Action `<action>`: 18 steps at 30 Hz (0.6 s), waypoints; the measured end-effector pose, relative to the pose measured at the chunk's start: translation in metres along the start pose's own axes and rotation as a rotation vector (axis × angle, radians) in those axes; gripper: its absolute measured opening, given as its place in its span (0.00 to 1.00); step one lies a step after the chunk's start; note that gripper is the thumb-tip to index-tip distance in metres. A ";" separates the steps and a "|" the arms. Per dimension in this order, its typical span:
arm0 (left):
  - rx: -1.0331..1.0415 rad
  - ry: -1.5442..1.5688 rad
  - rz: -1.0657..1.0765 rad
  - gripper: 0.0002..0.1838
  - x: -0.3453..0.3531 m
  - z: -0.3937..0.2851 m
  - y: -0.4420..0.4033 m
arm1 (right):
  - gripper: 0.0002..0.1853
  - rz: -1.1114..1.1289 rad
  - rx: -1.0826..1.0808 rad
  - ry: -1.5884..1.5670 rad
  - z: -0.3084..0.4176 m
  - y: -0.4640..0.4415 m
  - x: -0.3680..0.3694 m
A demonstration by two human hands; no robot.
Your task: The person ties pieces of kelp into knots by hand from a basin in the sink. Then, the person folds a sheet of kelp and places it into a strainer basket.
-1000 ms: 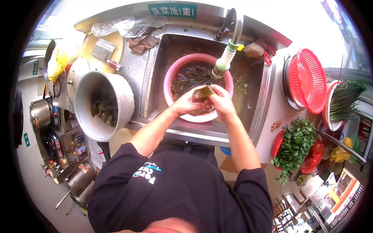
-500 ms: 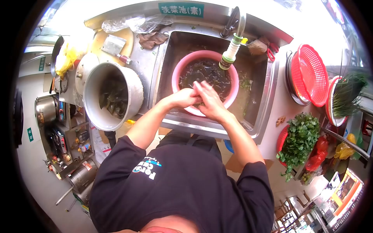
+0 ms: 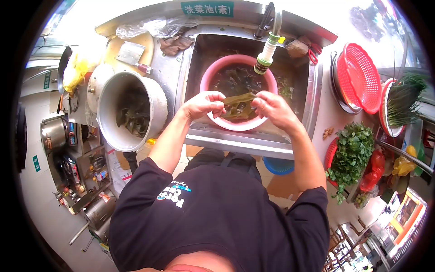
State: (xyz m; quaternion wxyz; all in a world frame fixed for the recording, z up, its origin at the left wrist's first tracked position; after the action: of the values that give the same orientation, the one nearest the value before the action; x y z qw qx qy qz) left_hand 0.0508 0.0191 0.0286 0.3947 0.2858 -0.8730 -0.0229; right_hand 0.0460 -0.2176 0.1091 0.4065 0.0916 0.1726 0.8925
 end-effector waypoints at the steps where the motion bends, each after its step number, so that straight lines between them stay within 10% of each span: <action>1: 0.015 0.056 0.011 0.10 -0.002 0.003 -0.001 | 0.15 -0.051 -0.017 0.000 0.004 0.002 -0.004; 12: -0.069 0.061 -0.055 0.29 0.023 0.037 -0.012 | 0.13 -0.379 -0.095 0.096 -0.035 -0.059 0.014; 18: 0.077 -0.197 -0.436 0.33 0.017 0.021 -0.016 | 0.16 -0.009 0.251 0.666 -0.081 -0.065 0.040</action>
State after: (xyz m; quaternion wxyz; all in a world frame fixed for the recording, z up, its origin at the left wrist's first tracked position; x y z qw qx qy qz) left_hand 0.0351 -0.0069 0.0215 0.2824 0.4788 -0.8250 -0.1021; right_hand 0.0407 -0.1668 0.0098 0.3175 -0.1560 0.4045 0.8434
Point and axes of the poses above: each hand's wrist, its own y-axis away from the middle knuckle, its own x-axis out of the palm, z = x × y, the point moved 4 cm from there along -y, towards the middle knuckle, and after that the axes turned 11 degrees about z, right-handed, at the moved point
